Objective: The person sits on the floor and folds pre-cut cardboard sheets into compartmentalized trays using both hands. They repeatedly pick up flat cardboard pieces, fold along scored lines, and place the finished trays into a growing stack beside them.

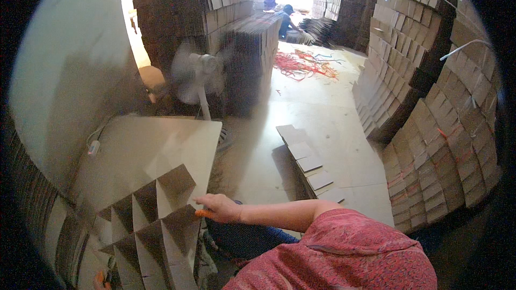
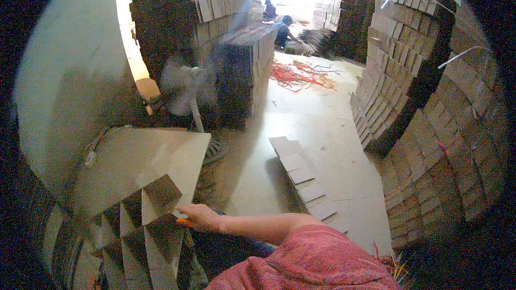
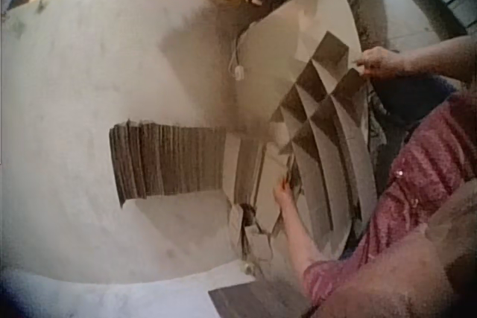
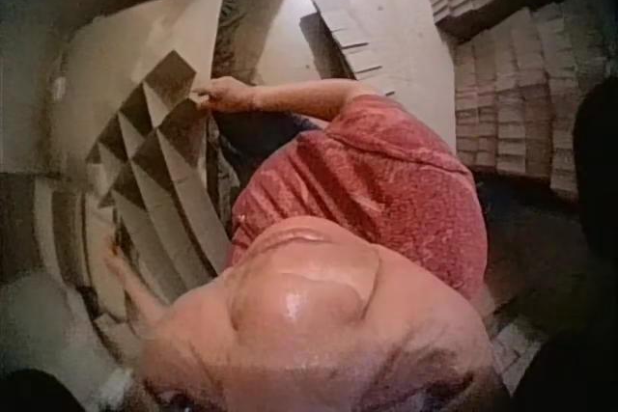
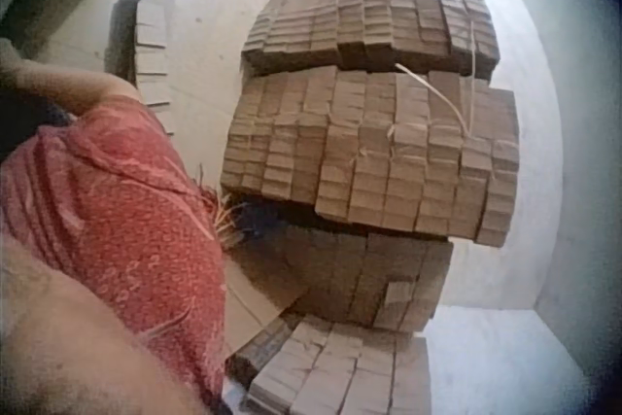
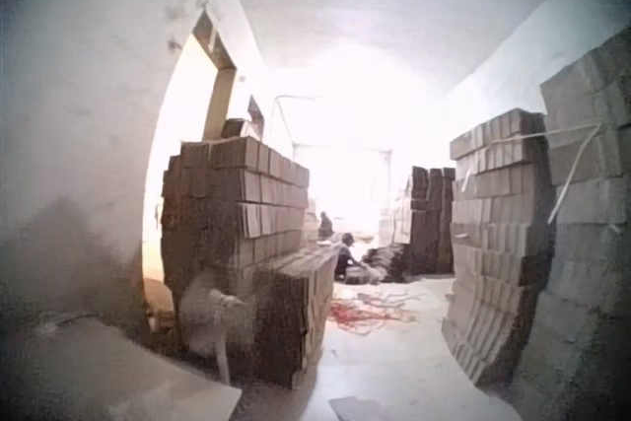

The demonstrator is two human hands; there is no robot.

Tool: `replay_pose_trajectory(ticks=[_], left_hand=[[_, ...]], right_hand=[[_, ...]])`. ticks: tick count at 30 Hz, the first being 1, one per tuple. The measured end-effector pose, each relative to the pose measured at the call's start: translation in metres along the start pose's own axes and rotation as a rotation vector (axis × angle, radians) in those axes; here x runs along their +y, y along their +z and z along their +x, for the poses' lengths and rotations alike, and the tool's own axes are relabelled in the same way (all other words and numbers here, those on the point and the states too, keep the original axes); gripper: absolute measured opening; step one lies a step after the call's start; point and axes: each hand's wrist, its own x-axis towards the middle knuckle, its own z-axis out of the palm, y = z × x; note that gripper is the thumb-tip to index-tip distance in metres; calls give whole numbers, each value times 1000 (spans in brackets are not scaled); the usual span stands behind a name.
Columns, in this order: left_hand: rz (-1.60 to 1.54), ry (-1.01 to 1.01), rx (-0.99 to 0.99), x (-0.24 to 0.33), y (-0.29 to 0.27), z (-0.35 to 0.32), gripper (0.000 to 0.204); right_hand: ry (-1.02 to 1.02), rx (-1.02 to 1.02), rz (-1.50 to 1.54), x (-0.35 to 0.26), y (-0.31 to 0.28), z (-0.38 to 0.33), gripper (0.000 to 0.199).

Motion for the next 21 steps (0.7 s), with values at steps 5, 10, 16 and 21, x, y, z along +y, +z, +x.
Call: replay_pose_trajectory(ticks=[5,10,16,21], left_hand=[[460,175,-77,7,-4,-4,34],[336,223,-62,-40,-9,8,32],[503,118,-12,-2,-14,-3,33],[187,200,199,62,-27,-39,36]], right_hand=[[-99,-91,55,5,-2,5,26],[-137,-184,24,13,4,11,25],[24,-183,-39,8,-4,5,30],[-33,214,158,-5,-12,-6,28]])
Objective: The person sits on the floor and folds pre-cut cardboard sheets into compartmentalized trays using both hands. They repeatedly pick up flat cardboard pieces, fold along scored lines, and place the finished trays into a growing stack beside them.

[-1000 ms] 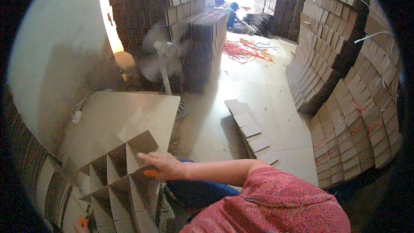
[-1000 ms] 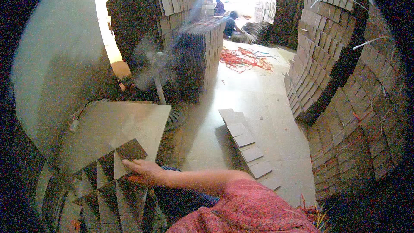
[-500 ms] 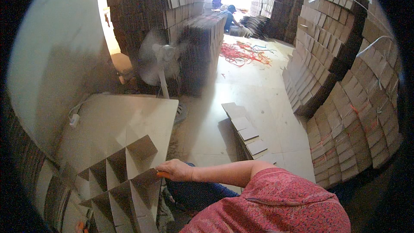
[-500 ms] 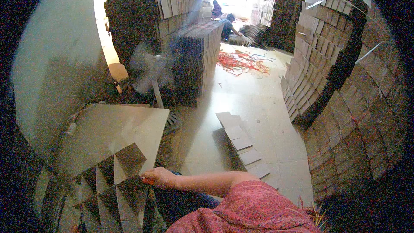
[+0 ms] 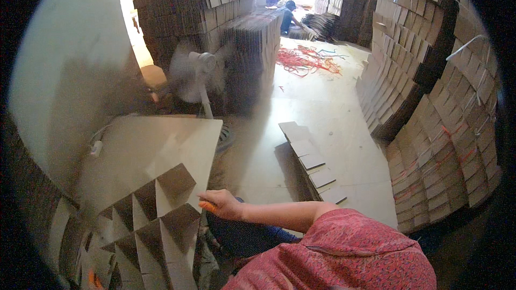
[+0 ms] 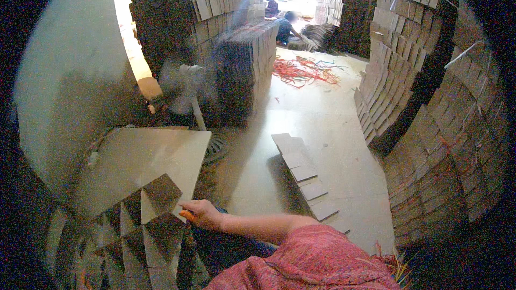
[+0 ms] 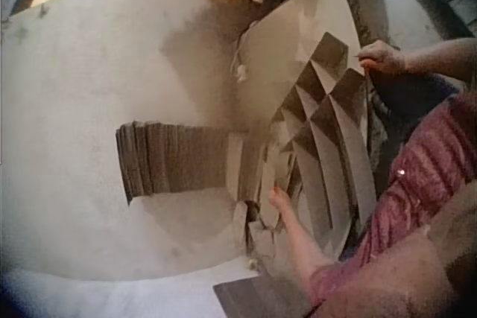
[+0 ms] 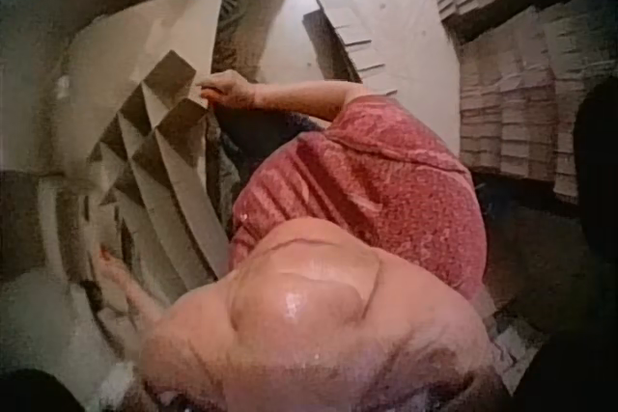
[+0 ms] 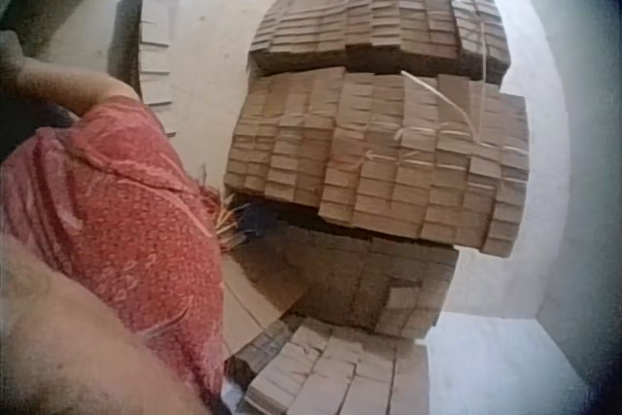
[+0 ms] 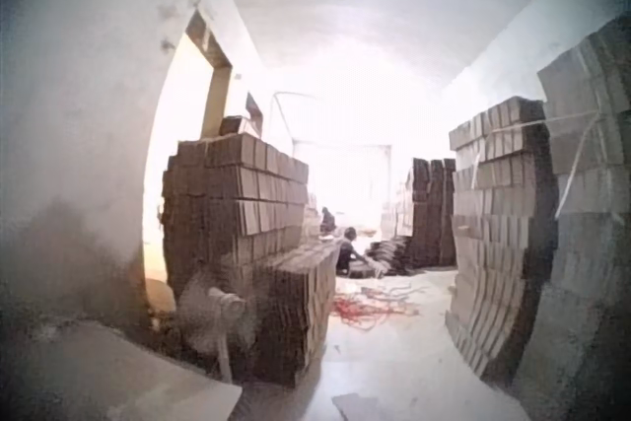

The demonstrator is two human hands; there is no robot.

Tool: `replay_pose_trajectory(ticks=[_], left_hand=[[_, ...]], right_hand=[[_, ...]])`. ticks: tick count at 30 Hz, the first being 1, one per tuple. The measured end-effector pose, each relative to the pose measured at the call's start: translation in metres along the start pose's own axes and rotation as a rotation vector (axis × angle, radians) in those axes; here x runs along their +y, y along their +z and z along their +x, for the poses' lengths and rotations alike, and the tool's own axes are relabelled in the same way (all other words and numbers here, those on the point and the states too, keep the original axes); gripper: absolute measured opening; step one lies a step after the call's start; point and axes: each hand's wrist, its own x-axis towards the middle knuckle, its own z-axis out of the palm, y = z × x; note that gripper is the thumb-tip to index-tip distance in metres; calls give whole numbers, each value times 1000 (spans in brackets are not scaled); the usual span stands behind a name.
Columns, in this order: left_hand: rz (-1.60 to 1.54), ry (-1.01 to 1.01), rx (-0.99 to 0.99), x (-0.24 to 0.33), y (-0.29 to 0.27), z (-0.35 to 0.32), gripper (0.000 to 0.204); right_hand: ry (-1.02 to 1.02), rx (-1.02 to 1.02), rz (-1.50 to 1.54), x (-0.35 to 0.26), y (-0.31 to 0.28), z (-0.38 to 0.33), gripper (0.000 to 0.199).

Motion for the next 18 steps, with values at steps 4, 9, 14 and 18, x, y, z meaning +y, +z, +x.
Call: replay_pose_trajectory(ticks=[4,9,14,18], left_hand=[[-563,267,103,114,-13,-47,41],[28,964,-46,209,-8,-106,45],[112,868,-153,226,30,-150,31],[89,889,-19,209,27,-115,47]], right_hand=[[8,105,215,-48,3,-6,25],[224,-281,847,-141,27,4,30],[114,-400,318,-157,36,-8,23],[484,-193,586,-157,-18,24,21]])
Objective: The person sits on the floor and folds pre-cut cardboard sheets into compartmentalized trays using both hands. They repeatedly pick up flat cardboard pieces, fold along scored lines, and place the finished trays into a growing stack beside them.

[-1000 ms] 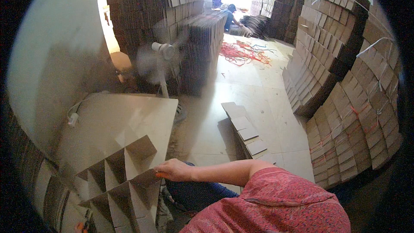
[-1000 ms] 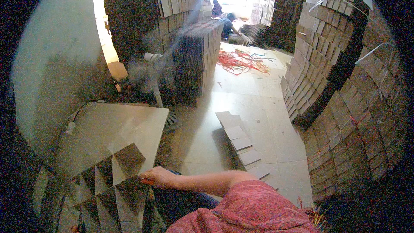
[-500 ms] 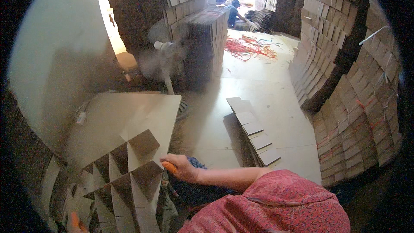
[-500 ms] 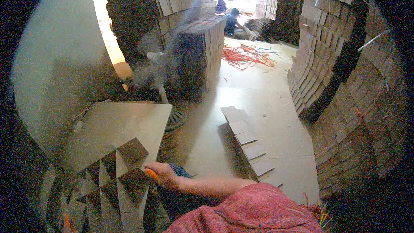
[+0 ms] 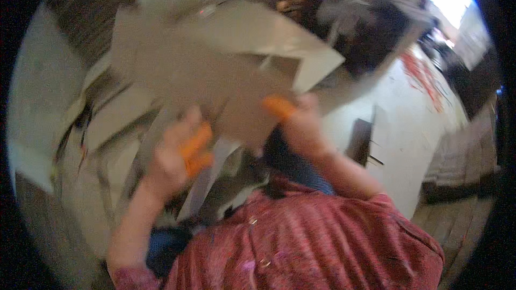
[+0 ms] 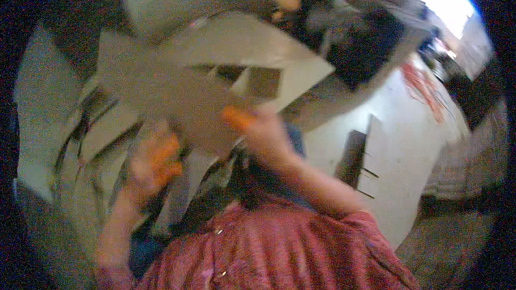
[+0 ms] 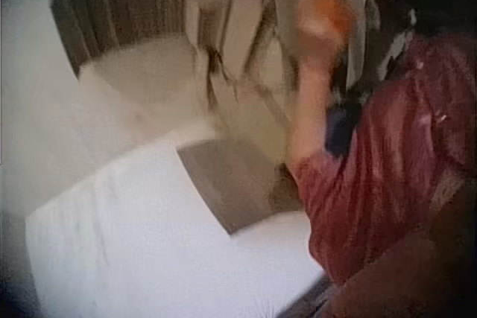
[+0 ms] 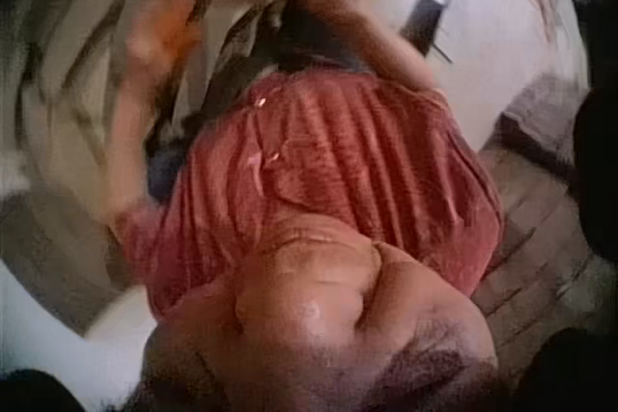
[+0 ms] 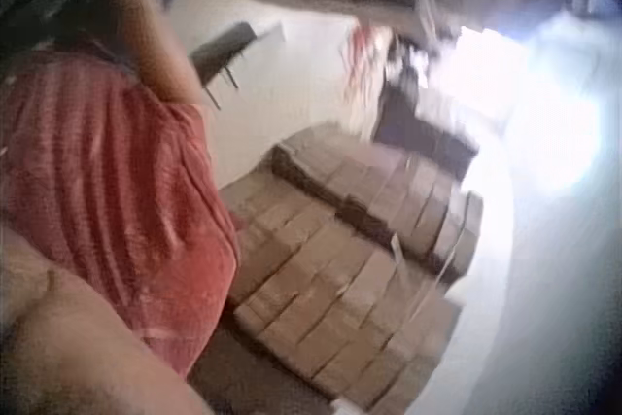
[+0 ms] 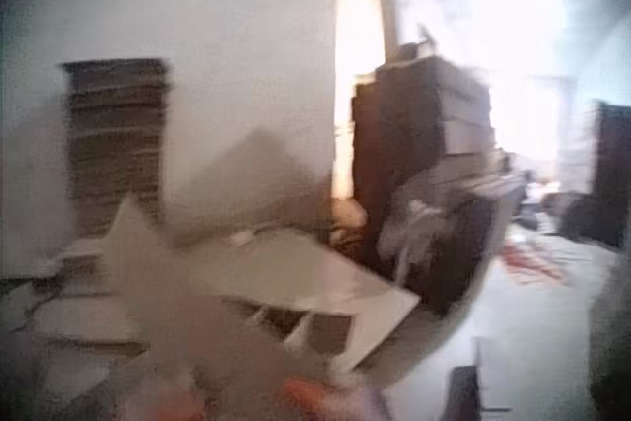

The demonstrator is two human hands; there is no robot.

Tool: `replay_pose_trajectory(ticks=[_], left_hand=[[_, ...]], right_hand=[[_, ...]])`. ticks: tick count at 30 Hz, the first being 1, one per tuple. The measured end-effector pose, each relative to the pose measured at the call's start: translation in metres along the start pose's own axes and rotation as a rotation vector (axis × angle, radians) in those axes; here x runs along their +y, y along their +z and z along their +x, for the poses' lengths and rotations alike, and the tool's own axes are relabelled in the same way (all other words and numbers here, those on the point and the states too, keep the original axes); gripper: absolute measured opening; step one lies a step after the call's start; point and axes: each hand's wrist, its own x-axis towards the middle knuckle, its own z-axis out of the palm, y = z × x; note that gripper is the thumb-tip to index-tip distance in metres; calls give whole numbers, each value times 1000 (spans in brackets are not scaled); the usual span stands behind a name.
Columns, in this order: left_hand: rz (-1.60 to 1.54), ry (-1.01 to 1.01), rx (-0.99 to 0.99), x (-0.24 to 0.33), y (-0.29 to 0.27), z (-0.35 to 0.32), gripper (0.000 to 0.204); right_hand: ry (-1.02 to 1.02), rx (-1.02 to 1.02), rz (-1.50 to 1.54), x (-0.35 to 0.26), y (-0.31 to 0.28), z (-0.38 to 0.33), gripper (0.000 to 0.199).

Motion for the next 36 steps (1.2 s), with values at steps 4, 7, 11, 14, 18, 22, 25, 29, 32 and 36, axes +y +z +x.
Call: replay_pose_trajectory(ticks=[4,7,11,14,18,22,25,29,32,36], left_hand=[[-253,-617,615,-78,-41,-5,62],[-502,-770,614,-125,-65,-15,58],[-635,-912,528,-157,-49,-26,50],[-613,-924,526,-155,-30,-30,43],[-576,-1189,261,-165,-21,-53,27],[-476,-1177,113,-178,-11,-74,23],[-478,-1183,1,-169,-18,-67,24],[-299,-1103,0,-168,-7,-65,29],[-195,-1008,-108,-194,4,-27,40],[-453,-1056,7,-250,4,-102,42]], right_hand=[[-332,-58,-12,-37,15,6,16],[-433,-112,-370,-51,25,4,14],[-308,-165,-469,-42,27,10,24],[-287,-216,-537,-39,18,25,22],[-230,-275,-505,-21,24,32,14],[-142,-309,-473,28,19,22,15],[-79,-308,-469,71,6,11,16],[-93,-341,-474,44,-3,10,31],[-604,-308,-878,25,-27,29,59],[-585,-711,-1037,19,10,36,58]])
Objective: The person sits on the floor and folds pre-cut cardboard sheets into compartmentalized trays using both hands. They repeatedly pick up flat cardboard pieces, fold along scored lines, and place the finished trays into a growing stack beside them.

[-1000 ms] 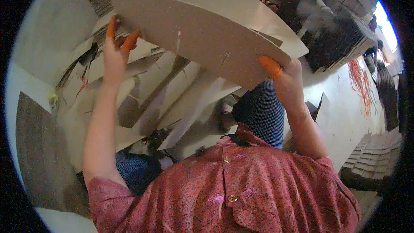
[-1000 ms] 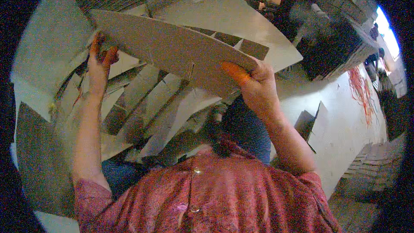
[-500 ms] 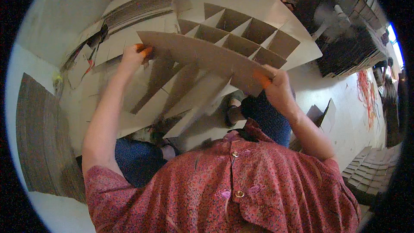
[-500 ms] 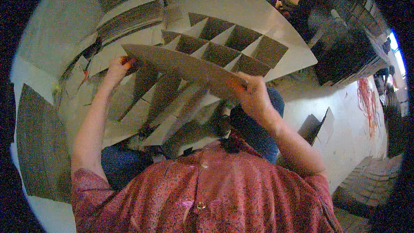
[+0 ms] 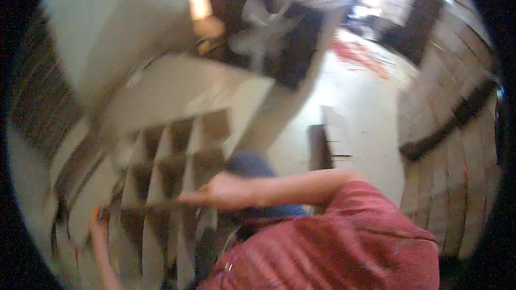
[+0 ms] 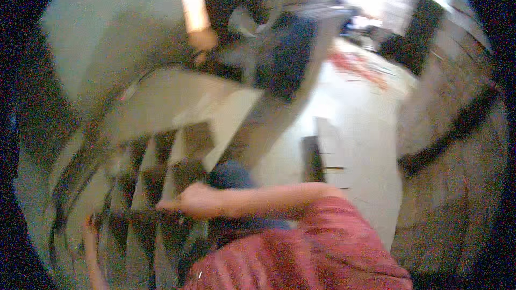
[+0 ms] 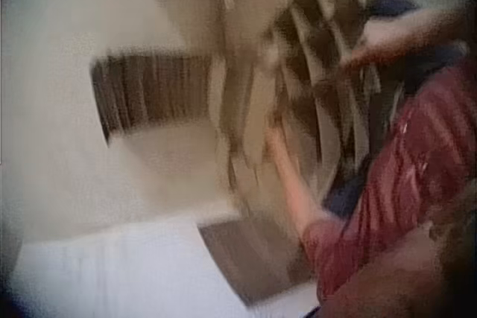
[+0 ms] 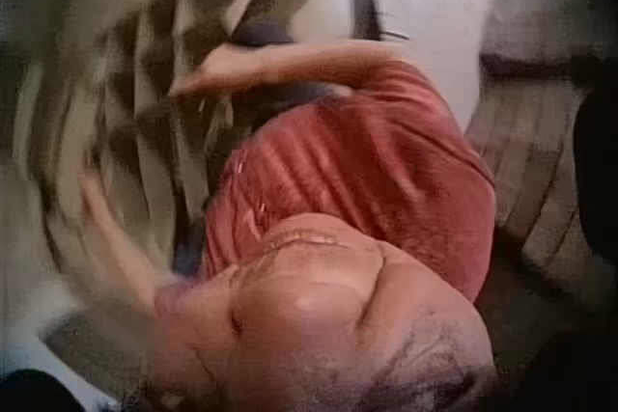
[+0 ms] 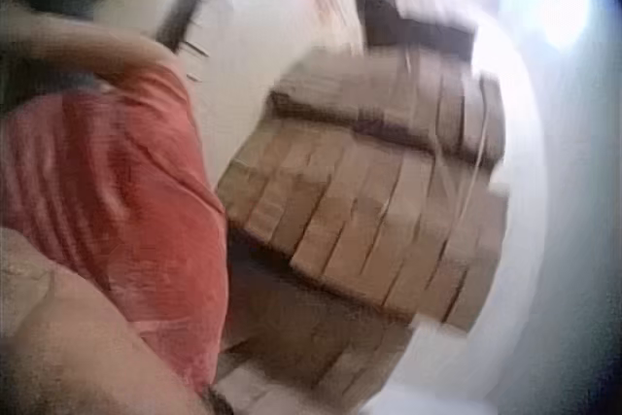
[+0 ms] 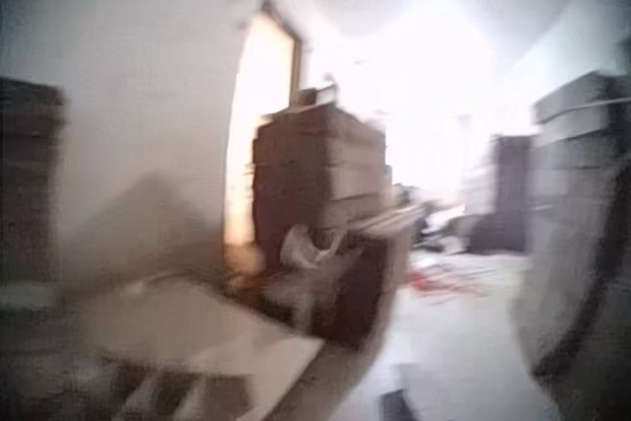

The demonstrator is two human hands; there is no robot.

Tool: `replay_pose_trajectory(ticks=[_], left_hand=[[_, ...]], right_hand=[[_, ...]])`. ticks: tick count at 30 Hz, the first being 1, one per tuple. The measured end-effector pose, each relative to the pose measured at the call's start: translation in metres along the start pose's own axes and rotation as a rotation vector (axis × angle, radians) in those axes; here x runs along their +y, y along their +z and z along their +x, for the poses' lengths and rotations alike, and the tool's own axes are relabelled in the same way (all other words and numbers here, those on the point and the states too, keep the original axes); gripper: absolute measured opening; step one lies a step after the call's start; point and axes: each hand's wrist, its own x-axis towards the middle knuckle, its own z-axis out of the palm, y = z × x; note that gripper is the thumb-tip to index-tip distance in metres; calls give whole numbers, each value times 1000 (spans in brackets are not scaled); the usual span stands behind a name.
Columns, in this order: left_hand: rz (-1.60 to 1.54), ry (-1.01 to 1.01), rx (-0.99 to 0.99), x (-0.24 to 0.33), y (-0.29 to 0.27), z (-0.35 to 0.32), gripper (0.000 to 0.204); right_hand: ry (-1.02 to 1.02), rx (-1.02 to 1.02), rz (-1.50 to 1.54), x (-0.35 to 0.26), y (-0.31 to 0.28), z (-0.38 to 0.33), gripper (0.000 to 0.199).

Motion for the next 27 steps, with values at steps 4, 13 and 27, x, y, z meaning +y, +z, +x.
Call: replay_pose_trajectory(ticks=[4,13,27], left_hand=[[-308,-353,-43,27,6,-30,51],[218,-151,-150,-5,-4,-1,56],[58,405,356,4,13,-27,36]], right_hand=[[-43,158,-169,-8,2,2,61],[85,108,-178,29,23,12,63],[104,509,760,-43,9,58,52]])
